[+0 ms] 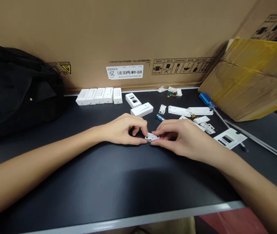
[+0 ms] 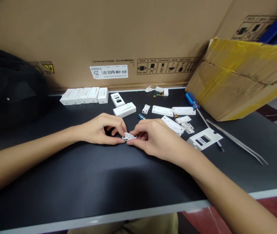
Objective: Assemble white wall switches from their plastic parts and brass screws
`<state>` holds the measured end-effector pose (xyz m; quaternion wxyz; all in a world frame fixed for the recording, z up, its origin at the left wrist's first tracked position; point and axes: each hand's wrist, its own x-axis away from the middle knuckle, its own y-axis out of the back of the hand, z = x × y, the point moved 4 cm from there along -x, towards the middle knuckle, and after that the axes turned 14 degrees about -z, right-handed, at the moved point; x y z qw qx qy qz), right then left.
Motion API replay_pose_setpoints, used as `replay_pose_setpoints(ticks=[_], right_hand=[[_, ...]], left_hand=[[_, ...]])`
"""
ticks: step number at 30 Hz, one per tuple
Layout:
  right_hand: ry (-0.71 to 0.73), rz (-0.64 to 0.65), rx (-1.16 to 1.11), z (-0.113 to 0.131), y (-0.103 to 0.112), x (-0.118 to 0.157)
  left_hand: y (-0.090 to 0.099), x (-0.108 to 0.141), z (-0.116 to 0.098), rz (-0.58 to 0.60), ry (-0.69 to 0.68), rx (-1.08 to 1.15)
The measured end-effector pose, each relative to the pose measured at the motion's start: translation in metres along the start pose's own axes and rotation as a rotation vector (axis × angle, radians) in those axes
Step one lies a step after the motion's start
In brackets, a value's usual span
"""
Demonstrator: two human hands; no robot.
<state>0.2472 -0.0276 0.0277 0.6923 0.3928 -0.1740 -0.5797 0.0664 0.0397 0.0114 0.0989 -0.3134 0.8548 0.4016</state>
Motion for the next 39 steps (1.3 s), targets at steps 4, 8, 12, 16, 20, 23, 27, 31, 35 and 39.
replay_pose_setpoints(ticks=[4, 8, 12, 16, 20, 23, 27, 31, 35, 39], right_hand=[[-0.041, 0.015, -0.046, 0.002, 0.000, -0.003], [-0.029, 0.018, -0.040, 0.002, 0.000, -0.005], [0.056, 0.007, -0.016, 0.002, 0.001, -0.006], [0.075, -0.014, 0.018, 0.003, 0.002, -0.007], [0.022, 0.020, 0.029, 0.001, 0.001, -0.009], [-0.025, 0.121, -0.012, -0.003, -0.002, -0.011], [-0.049, 0.152, 0.011, -0.004, -0.002, -0.015], [-0.016, 0.170, 0.037, 0.008, -0.001, -0.012], [0.039, 0.137, 0.051, 0.028, -0.004, 0.005], [0.105, -0.003, 0.094, 0.048, -0.010, 0.043]], left_hand=[[-0.001, 0.001, 0.001, -0.027, -0.027, 0.013], [-0.002, 0.003, 0.002, -0.047, -0.034, 0.024], [-0.003, 0.005, 0.002, -0.056, -0.076, -0.001], [-0.005, 0.009, 0.002, -0.049, -0.084, -0.058], [-0.007, 0.011, 0.002, -0.034, -0.055, -0.116], [-0.008, 0.011, 0.002, 0.001, -0.042, -0.098], [-0.007, 0.014, -0.001, 0.001, -0.025, -0.161], [-0.009, 0.024, -0.014, -0.029, -0.043, -0.236], [-0.017, 0.039, -0.035, -0.072, -0.053, -0.295], [-0.029, 0.058, -0.065, -0.110, -0.052, -0.350]])
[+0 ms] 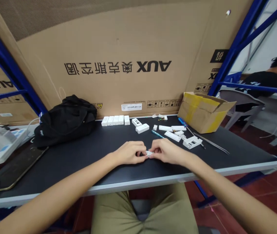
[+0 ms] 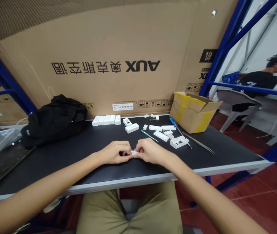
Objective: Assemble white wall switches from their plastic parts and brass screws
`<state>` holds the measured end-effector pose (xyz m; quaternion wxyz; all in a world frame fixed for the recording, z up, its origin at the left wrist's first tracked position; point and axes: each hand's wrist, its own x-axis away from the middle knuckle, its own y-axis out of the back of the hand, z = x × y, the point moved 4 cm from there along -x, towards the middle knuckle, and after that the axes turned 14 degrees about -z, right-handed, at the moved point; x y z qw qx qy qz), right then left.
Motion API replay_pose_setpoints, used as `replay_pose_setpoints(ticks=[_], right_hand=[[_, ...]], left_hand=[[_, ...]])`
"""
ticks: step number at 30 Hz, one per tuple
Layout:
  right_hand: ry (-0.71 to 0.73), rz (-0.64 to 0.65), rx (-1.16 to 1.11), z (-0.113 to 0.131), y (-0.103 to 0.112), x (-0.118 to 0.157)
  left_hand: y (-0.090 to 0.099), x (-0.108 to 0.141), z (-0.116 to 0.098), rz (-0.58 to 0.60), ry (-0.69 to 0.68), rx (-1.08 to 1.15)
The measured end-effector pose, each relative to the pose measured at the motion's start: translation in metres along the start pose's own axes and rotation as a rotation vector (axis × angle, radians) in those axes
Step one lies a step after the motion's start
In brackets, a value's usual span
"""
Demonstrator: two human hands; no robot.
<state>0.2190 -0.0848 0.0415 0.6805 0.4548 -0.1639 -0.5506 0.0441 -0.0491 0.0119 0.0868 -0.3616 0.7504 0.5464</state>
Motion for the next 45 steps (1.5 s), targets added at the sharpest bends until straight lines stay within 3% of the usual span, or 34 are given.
replay_pose_setpoints(ticks=[4, 6, 8, 13, 17, 20, 25, 31, 45], right_hand=[[0.080, -0.148, 0.052, 0.023, -0.014, 0.051], [0.199, -0.397, 0.132, 0.034, -0.019, 0.077], [0.259, -0.539, 0.270, 0.040, -0.029, 0.099], [0.328, -0.656, 0.436, 0.040, -0.050, 0.127], [0.320, -0.665, 0.464, 0.033, -0.053, 0.129], [0.338, -0.637, 0.464, 0.030, -0.048, 0.126], [0.450, -0.588, 0.545, 0.029, -0.046, 0.122], [0.518, -0.603, 0.535, 0.023, -0.049, 0.124], [0.646, -0.593, 0.407, 0.021, -0.043, 0.125]], left_hand=[[0.000, 0.017, -0.036, -0.020, -0.011, -0.041], [-0.002, 0.023, -0.051, -0.027, 0.000, -0.087], [-0.004, 0.028, -0.063, -0.040, 0.005, -0.126], [-0.012, 0.041, -0.084, -0.149, -0.039, -0.176], [-0.015, 0.046, -0.088, -0.215, -0.063, -0.213], [-0.016, 0.046, -0.087, -0.200, -0.035, -0.205], [-0.019, 0.049, -0.089, -0.244, -0.003, -0.213], [-0.032, 0.060, -0.099, -0.407, -0.166, -0.364], [-0.029, 0.067, -0.111, -0.539, -0.391, -0.438]])
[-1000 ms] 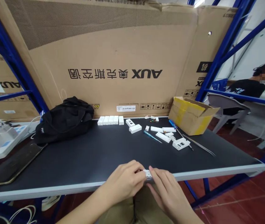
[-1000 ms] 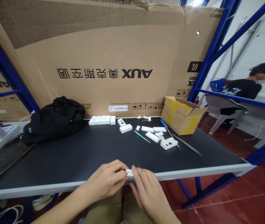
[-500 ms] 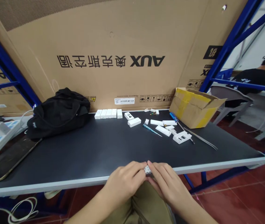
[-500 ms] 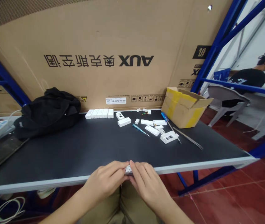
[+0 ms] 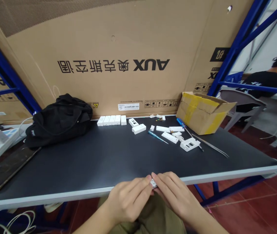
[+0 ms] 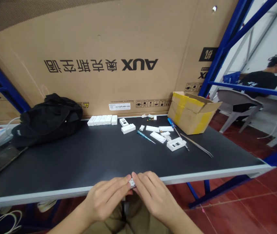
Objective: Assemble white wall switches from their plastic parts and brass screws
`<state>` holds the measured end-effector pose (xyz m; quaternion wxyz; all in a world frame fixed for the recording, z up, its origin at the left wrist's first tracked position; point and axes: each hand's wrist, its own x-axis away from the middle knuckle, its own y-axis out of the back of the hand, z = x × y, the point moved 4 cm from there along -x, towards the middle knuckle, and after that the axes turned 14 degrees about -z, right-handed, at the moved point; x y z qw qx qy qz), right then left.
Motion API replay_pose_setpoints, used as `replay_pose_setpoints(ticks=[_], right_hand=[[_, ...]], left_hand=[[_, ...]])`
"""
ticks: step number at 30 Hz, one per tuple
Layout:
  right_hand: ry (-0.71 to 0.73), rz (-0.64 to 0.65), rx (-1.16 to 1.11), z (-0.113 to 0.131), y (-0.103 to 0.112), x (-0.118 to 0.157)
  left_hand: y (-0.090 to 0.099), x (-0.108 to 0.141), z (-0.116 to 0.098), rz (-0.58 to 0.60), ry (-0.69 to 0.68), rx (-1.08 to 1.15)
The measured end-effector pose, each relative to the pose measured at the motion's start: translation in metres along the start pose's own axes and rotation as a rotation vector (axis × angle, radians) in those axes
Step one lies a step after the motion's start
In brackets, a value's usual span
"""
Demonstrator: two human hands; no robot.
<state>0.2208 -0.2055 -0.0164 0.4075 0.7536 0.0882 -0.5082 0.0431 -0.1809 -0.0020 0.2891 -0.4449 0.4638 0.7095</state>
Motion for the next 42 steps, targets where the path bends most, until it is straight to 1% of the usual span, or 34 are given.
replay_pose_setpoints(ticks=[5, 8, 11, 19, 24, 27, 30, 33, 36, 38, 40, 42], right_hand=[[0.026, 0.031, 0.025, -0.001, 0.001, -0.001], [0.057, 0.072, 0.046, -0.002, 0.000, 0.000], [0.075, 0.071, 0.045, -0.003, 0.001, 0.001], [0.132, 0.012, 0.070, -0.003, -0.002, -0.004], [0.094, -0.065, -0.027, -0.001, -0.001, -0.014], [0.080, -0.121, -0.057, -0.001, 0.002, -0.023], [0.060, -0.111, -0.067, -0.009, 0.000, -0.037], [0.081, -0.061, -0.045, -0.026, -0.008, -0.057], [0.112, 0.017, -0.052, -0.048, -0.021, -0.076], [0.141, 0.066, -0.026, -0.062, -0.031, -0.085], [0.165, 0.115, 0.023, -0.074, -0.042, -0.090], [0.166, 0.147, 0.061, -0.084, -0.052, -0.091]], left_hand=[[-0.001, -0.001, -0.001, -0.030, -0.051, 0.008], [0.000, -0.002, -0.001, -0.035, -0.052, 0.015], [0.000, -0.001, -0.002, -0.035, -0.029, 0.033], [-0.005, 0.006, -0.002, -0.089, 0.055, 0.035], [0.007, 0.000, -0.002, -0.116, 0.081, 0.061], [0.016, -0.010, 0.002, -0.124, 0.054, 0.057], [0.019, -0.022, 0.017, -0.131, 0.029, 0.062], [0.016, -0.032, 0.043, -0.134, -0.044, 0.059], [0.007, -0.038, 0.074, -0.111, -0.087, 0.074], [0.000, -0.039, 0.092, -0.067, -0.102, 0.062], [-0.006, -0.038, 0.105, -0.058, -0.154, 0.030], [-0.012, -0.037, 0.116, -0.055, -0.166, 0.014]])
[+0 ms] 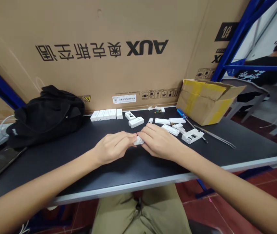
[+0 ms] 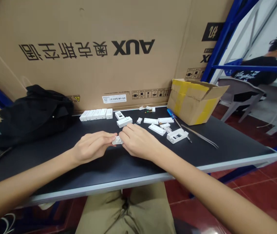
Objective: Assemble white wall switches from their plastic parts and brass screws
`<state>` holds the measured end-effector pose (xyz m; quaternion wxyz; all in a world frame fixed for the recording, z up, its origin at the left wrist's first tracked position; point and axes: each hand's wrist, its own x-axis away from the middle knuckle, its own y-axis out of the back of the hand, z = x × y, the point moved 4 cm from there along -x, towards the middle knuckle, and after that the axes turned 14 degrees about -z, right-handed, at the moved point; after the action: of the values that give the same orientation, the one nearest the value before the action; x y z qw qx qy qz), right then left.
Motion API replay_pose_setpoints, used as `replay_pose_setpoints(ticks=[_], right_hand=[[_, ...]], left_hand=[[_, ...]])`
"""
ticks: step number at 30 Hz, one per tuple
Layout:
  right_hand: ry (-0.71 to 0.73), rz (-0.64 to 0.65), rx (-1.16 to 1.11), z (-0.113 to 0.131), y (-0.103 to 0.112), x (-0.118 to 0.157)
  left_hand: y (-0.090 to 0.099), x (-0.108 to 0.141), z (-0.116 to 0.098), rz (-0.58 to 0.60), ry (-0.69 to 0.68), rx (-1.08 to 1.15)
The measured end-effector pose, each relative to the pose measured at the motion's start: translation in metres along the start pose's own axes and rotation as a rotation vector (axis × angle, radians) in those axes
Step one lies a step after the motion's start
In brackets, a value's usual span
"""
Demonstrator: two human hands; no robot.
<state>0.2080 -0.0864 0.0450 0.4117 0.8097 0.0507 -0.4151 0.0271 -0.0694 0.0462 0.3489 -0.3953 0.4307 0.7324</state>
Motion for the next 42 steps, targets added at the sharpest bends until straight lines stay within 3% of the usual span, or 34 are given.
replay_pose_setpoints(ticks=[6, 13, 18, 23, 29, 37, 42], right_hand=[[-0.044, 0.021, 0.017, -0.022, -0.024, 0.000], [-0.084, 0.185, 0.023, -0.055, -0.040, -0.019], [-0.214, 0.285, -0.059, -0.059, -0.047, -0.012], [-0.290, 0.301, -0.110, -0.052, -0.045, -0.001], [-0.299, 0.352, -0.068, -0.051, -0.044, 0.000], [-0.349, 0.567, -0.255, -0.043, -0.048, 0.001], [-0.366, 0.511, -0.267, -0.044, -0.051, -0.003]], left_hand=[[-0.026, 0.015, 0.026, -0.051, 0.117, 0.049], [-0.051, 0.022, 0.058, -0.189, 0.249, 0.030], [-0.062, 0.029, 0.061, -0.112, 0.321, 0.122], [-0.061, 0.031, 0.051, -0.014, 0.285, 0.201], [-0.057, 0.025, 0.050, 0.022, 0.224, 0.212], [-0.045, 0.025, 0.046, 0.033, 0.294, 0.283], [-0.045, 0.022, 0.053, 0.036, 0.253, 0.300]])
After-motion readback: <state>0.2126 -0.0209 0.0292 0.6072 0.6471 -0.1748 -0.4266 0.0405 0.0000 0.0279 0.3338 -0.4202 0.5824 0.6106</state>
